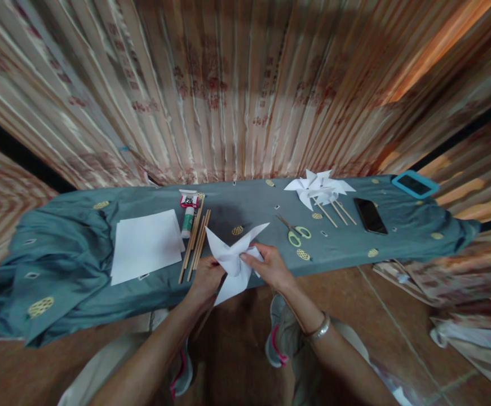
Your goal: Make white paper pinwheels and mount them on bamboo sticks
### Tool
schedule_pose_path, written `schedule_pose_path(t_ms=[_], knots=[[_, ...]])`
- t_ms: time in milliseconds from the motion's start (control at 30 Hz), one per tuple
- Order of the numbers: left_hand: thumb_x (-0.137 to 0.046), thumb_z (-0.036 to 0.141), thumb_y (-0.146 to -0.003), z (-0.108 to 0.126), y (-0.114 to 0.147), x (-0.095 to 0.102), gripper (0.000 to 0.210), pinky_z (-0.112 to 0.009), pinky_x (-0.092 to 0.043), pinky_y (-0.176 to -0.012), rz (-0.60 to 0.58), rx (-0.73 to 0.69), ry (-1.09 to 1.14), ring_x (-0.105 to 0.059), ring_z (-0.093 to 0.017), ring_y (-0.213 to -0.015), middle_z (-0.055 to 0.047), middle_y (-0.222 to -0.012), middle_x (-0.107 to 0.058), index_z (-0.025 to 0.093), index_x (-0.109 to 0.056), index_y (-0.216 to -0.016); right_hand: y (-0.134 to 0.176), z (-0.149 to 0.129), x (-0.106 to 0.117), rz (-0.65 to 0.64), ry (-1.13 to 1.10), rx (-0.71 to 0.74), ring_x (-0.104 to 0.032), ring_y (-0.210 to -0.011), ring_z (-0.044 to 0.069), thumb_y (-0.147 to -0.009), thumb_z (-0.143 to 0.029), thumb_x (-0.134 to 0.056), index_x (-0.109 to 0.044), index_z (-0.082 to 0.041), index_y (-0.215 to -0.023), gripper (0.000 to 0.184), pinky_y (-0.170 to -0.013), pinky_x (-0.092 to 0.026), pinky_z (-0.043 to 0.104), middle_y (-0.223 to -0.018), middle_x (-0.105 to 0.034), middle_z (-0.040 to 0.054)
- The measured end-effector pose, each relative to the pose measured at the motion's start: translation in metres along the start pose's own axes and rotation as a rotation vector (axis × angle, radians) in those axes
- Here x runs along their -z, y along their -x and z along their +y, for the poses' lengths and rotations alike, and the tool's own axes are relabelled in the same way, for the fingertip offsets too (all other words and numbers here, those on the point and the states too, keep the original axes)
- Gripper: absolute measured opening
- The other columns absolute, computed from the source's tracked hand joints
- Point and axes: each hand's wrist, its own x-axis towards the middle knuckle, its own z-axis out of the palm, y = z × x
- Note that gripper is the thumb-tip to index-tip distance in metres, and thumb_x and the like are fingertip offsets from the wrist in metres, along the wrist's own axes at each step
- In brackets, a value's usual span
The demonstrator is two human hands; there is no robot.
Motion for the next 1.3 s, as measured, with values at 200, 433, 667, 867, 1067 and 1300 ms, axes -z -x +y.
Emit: schedule_pose_path(t_ms=[200, 433, 667, 867, 1067, 1300], knots=[[-0.084, 0.026, -0.039, -0.002, -0.001, -0.002, 0.026, -0.024, -0.043, -0.047, -0.004, 0.069, 0.062, -0.060, -0.017, -0.047, -0.003, -0.048, -0.065, 0.013, -0.071, -0.058, 0.002, -0.007, 0.005, -0.029, -0.063, -0.028, -0.048, -0.057, 0.010, -0.070, -0.045, -0.068, -0.067, -0.015, -0.080, 0.031, -0.054, -0.038, 0.022, -0.065, -0.060, -0.0012], [-0.085, 0.024, -0.040, -0.001, 0.001, -0.004, 0.026, -0.025, -0.046, -0.049, -0.035, 0.094, 0.135, -0.066, -0.021, -0.056, -0.005, -0.052, -0.068, 0.012, -0.071, -0.060, 0.003, -0.007, 0.005, -0.041, -0.097, -0.045, -0.048, -0.059, 0.010, -0.070, -0.045, -0.069, -0.067, -0.014, -0.082, 0.033, -0.054, -0.038, 0.022, -0.067, -0.061, -0.0004], [-0.085, 0.024, -0.040, -0.001, 0.001, -0.004, 0.026, -0.029, -0.052, -0.057, -0.061, 0.109, 0.137, -0.068, -0.024, -0.062, -0.005, -0.056, -0.070, 0.012, -0.071, -0.059, 0.000, -0.003, 0.006, -0.044, -0.112, -0.088, -0.047, -0.058, 0.010, -0.063, -0.045, -0.074, -0.066, -0.015, -0.080, 0.036, -0.054, -0.037, 0.021, -0.065, -0.059, -0.0019], [-0.087, 0.025, -0.038, -0.011, -0.003, -0.005, 0.030, -0.031, -0.052, -0.063, -0.082, 0.115, 0.208, -0.068, -0.024, -0.064, -0.005, -0.056, -0.070, 0.013, -0.072, -0.062, -0.004, 0.000, 0.008, -0.060, -0.120, -0.121, -0.048, -0.057, 0.010, -0.061, -0.050, -0.075, -0.066, -0.015, -0.077, 0.039, -0.054, -0.037, 0.022, -0.063, -0.059, -0.0025], [-0.085, 0.035, -0.043, -0.017, 0.007, 0.005, 0.034, -0.028, -0.047, -0.060, -0.134, 0.154, 0.166, -0.064, -0.020, -0.061, -0.005, -0.058, -0.069, 0.013, -0.073, -0.066, -0.009, 0.001, 0.016, -0.074, -0.141, -0.156, -0.050, -0.056, 0.011, -0.054, -0.052, -0.078, -0.066, -0.015, -0.077, 0.045, -0.055, -0.039, 0.023, -0.063, -0.061, -0.0023], [-0.083, 0.047, -0.044, -0.030, 0.025, 0.018, 0.044, -0.017, -0.023, -0.041, -0.182, 0.263, 0.065, -0.039, -0.004, -0.042, 0.001, -0.051, -0.058, 0.012, -0.073, -0.068, -0.020, 0.007, 0.026, -0.121, -0.058, -0.188, -0.052, -0.054, 0.011, -0.054, -0.052, -0.078, -0.066, -0.014, -0.076, 0.046, -0.054, -0.039, 0.023, -0.063, -0.063, -0.0019]])
